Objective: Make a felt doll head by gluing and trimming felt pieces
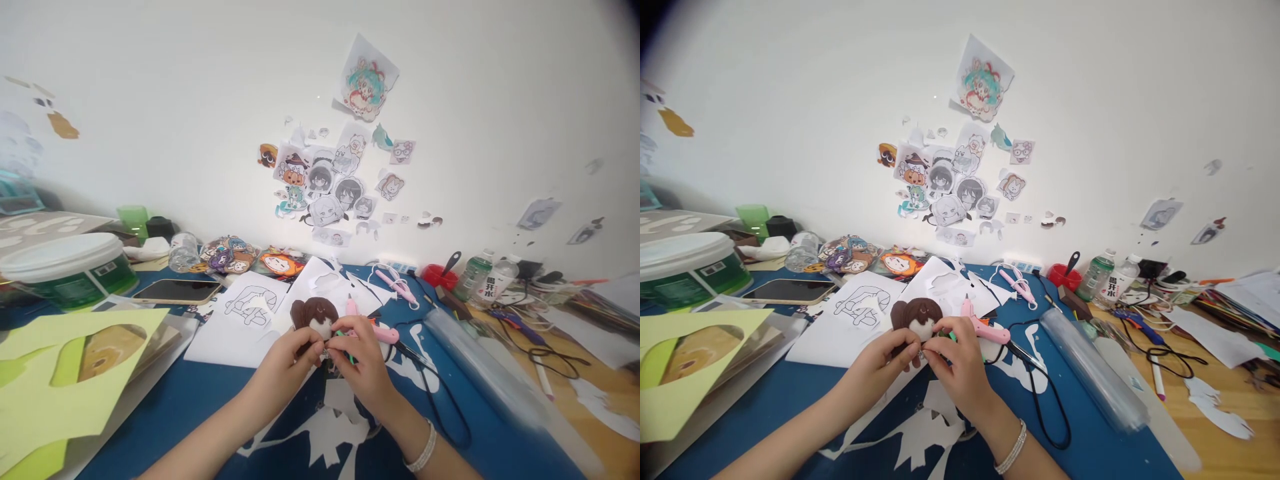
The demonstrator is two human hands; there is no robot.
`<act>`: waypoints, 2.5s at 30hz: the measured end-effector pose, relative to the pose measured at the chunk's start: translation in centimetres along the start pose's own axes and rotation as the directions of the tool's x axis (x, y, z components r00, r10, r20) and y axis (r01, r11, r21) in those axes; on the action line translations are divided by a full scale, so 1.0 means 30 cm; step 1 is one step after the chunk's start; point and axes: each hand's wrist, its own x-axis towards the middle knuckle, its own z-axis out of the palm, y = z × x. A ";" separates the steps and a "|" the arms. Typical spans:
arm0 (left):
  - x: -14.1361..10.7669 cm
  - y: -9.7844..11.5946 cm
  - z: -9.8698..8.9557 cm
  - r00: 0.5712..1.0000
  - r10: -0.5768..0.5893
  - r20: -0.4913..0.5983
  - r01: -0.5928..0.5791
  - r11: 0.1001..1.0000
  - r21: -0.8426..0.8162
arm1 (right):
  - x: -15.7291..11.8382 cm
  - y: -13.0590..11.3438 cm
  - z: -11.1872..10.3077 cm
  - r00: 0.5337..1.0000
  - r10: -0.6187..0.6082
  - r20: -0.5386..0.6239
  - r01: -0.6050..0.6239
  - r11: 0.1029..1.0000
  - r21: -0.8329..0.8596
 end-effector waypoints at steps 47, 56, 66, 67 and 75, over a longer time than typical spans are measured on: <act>-0.011 0.031 -0.016 1.000 0.010 0.006 -0.010 0.988 0.152 | 0.039 0.021 -0.060 0.937 0.162 0.310 -0.229 0.955 0.191; 0.002 0.005 -0.006 0.998 -0.061 -0.004 0.061 0.997 -0.038 | 0.017 0.015 -0.017 0.949 0.211 0.233 -0.260 0.943 0.208; 0.007 0.019 -0.019 0.979 -0.196 -0.057 0.180 0.960 -0.214 | 0.014 0.020 0.006 0.945 0.264 0.194 -0.325 0.830 0.454; 0.008 0.022 -0.021 0.976 -0.211 -0.062 0.192 0.955 -0.226 | 0.015 0.021 0.005 0.940 0.277 0.201 -0.341 0.791 0.508; 0.008 0.040 -0.028 0.969 -0.233 -0.080 0.205 0.942 -0.264 | 0.015 0.008 0.006 0.835 0.451 0.315 -0.476 0.307 0.824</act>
